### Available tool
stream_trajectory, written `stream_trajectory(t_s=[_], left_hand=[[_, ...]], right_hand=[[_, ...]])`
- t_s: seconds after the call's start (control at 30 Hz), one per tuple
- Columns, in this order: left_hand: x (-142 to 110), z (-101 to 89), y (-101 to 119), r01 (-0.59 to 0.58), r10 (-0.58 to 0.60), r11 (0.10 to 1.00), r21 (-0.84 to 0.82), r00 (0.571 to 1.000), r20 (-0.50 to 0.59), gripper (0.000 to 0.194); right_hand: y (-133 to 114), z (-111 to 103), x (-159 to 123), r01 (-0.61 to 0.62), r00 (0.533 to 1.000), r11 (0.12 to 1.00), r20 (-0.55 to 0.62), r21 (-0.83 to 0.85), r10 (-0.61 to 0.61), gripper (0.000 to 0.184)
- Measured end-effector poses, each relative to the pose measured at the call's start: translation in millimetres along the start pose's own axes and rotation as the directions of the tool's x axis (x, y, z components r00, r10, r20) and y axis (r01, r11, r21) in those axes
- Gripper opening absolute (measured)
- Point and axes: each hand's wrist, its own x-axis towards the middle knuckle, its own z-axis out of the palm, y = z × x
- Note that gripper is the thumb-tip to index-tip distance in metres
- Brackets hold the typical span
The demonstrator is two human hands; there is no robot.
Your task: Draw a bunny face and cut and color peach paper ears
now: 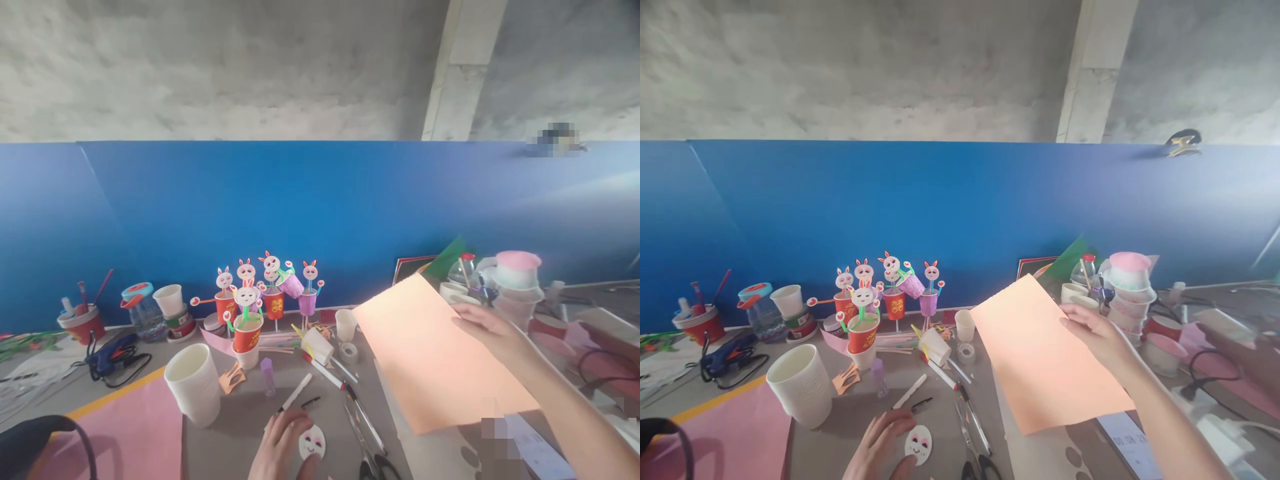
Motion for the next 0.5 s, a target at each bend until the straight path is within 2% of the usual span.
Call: stream_trajectory(t_s=[0.13,0.27,0.4,0.5], left_hand=[[25,-20.9,20,0.086,-0.086,0.996,-0.039,0.996,-0.001,0.029],[58,-47.9,45,0.133,-0.133,0.99,0.052,0.991,0.0,0.04],[93,-67.4,69,0.031,-0.021,0.994,0.105,0.995,-0.096,0.054],[118,-78.2,82,0.048,-0.046,0.998,0.041,0.997,-0.061,0.066]], right_hand=[[-27,2,-3,0.026,0.998,0.999,0.053,-0.023,-0.025,0.035],[-54,10,-5,0.187,0.975,0.965,0.155,-0.184,-0.16,0.031],[-89,27,-14,0.422,0.903,0.819,0.256,-0.388,-0.344,0.028],[-124,44,-26,0.543,0.832,0.735,0.376,-0.406,-0.407,0.027]])
